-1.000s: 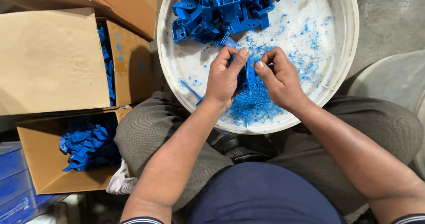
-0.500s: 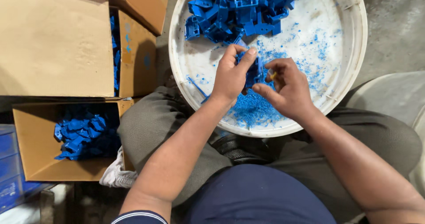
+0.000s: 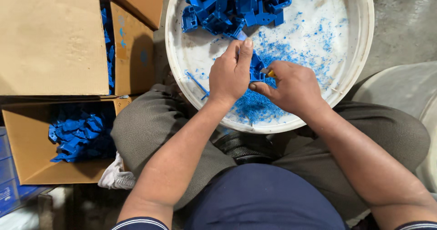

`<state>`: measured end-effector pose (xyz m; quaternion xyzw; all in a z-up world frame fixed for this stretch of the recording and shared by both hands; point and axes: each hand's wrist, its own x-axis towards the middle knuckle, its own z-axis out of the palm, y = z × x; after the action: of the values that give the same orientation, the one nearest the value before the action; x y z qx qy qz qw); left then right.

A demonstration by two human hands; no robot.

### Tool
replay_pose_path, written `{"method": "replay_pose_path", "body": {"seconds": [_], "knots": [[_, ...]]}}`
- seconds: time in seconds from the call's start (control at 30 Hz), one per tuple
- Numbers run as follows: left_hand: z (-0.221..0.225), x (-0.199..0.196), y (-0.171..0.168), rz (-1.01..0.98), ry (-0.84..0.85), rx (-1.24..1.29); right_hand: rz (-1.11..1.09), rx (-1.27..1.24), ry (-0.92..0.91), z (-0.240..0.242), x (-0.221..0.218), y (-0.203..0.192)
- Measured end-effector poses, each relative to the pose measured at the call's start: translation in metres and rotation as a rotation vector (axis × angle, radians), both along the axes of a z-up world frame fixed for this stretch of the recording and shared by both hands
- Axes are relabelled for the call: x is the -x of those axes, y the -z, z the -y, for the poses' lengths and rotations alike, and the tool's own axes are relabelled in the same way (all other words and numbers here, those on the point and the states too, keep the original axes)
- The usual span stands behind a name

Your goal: The person is using a utility knife to scrape excess material from blue plastic components, handling them one by one from a bin and placing the trimmed parts into a white bucket.

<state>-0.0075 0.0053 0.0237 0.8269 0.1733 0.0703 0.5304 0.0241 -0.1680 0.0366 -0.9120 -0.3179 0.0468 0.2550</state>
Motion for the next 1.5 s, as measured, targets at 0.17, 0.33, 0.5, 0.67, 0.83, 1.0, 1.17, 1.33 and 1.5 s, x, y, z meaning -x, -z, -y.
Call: {"method": "replay_pose_path", "body": {"seconds": [0.17,0.33,0.5,0.67,0.83,1.0,1.17,1.33,1.5], "knots": [[0.001,0.001,-0.002,-0.051,0.004,-0.018,0.008,0.058,-0.007,-0.001,0.003,0.001],[0.001,0.002,-0.002,-0.047,0.0,-0.01,0.074,0.086,-0.012,-0.003,0.005,0.002],[0.001,0.004,-0.005,-0.05,-0.007,-0.009,0.048,0.126,-0.033,-0.005,0.005,0.001],[-0.001,0.006,-0.006,0.08,-0.03,0.055,-0.112,0.182,-0.014,-0.007,0.002,-0.008],[-0.003,0.009,0.028,0.165,-0.034,0.143,-0.258,-0.101,0.093,0.009,0.008,-0.007],[0.002,0.005,0.075,0.584,0.108,-0.565,-0.317,-0.165,0.179,0.029,0.02,0.045],[0.016,0.061,0.027,0.189,0.108,-0.346,-0.417,-0.078,0.185,0.036,-0.004,0.148],[0.013,0.093,0.001,0.333,0.15,-0.461,-1.122,-0.6,0.227,0.026,-0.011,0.189],[0.016,0.079,0.023,0.313,-0.176,0.015,-1.164,-0.786,0.414,0.036,-0.019,0.198]]}}
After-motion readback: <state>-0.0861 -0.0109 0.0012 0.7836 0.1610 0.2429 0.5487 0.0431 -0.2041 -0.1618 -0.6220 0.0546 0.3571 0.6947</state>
